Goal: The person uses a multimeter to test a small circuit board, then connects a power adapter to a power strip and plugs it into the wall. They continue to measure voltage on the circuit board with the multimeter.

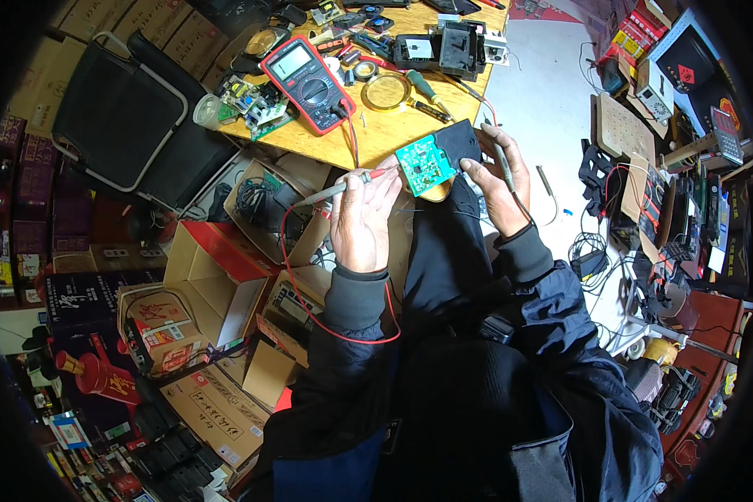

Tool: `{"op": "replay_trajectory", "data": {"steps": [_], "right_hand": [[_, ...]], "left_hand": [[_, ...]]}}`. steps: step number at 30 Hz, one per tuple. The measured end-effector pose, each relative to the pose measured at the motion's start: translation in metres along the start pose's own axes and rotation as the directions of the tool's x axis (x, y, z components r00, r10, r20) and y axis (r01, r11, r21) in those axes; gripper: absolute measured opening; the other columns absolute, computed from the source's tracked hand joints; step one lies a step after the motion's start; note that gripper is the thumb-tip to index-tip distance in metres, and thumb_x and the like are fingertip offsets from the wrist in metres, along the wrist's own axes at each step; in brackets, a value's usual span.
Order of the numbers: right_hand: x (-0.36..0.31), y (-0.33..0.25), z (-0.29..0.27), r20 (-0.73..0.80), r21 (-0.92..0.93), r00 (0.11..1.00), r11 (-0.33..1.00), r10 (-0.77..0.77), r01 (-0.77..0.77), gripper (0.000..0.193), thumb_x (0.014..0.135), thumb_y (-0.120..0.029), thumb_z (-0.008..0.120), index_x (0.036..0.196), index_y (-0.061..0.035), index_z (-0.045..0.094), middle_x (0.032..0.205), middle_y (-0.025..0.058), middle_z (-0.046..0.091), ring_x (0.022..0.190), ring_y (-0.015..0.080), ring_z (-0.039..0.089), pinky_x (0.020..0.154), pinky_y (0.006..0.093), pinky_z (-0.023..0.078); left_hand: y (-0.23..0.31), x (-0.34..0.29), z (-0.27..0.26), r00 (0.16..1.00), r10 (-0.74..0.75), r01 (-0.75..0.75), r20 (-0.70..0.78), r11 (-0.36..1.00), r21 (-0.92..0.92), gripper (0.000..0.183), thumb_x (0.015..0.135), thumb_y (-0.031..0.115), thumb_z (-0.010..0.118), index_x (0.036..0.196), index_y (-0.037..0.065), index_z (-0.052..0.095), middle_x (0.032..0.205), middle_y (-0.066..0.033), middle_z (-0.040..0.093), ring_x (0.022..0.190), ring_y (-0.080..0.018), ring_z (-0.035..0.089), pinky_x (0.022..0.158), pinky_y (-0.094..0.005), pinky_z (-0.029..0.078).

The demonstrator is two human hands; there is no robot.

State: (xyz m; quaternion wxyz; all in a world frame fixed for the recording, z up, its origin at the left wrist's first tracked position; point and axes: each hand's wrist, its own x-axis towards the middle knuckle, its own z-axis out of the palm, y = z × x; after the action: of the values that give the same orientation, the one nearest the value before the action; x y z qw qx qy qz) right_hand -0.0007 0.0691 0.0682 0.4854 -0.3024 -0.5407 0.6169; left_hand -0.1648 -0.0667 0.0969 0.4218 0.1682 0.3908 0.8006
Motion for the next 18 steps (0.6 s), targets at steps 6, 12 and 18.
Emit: {"op": "replay_trajectory", "data": {"steps": [6, 12, 18], "right_hand": [[-0.004, -0.013, -0.003, 0.151, -0.190, 0.986, 0.977, -0.065, 0.093, 0.077, 0.081, 0.003, 0.079, 0.151, -0.0044, 0.047, 0.149, 0.0146, 0.054, 0.130, 0.0256, 0.057, 0.098, 0.0349, 0.051], [-0.003, -0.022, -0.009, 0.235, -0.430, 0.961, 0.872, -0.142, 0.234, 0.085, 0.076, 0.003, 0.077, 0.154, -0.0082, 0.046, 0.148, 0.0164, 0.055, 0.137, 0.0292, 0.054, 0.111, 0.0377, 0.046], [-0.002, -0.019, -0.013, 0.271, -0.417, 0.947, 0.866, -0.171, 0.276, 0.083, 0.071, 0.002, 0.071, 0.150, -0.0062, 0.050, 0.142, 0.0172, 0.056, 0.135, 0.0296, 0.054, 0.117, 0.0380, 0.040]], "left_hand": [[0.006, -0.003, 0.006, 1.000, -0.006, 0.006, -0.015, 1.000, -0.005, 0.039, 0.113, 0.035, 0.043, 0.122, -0.001, 0.053, 0.138, -0.0328, 0.059, 0.135, -0.0384, 0.057, 0.119, -0.0519, 0.041], [0.020, -0.008, 0.023, 0.998, -0.037, 0.039, 0.053, 0.999, -0.038, 0.035, 0.112, 0.033, 0.047, 0.123, 0.001, 0.053, 0.138, -0.0348, 0.058, 0.133, -0.0407, 0.058, 0.117, -0.0513, 0.044], [0.030, -0.014, 0.049, 0.978, -0.094, 0.099, 0.185, 0.995, -0.020, 0.033, 0.114, 0.031, 0.042, 0.125, 0.003, 0.053, 0.141, -0.0379, 0.055, 0.133, -0.0452, 0.057, 0.114, -0.0523, 0.046]]}}
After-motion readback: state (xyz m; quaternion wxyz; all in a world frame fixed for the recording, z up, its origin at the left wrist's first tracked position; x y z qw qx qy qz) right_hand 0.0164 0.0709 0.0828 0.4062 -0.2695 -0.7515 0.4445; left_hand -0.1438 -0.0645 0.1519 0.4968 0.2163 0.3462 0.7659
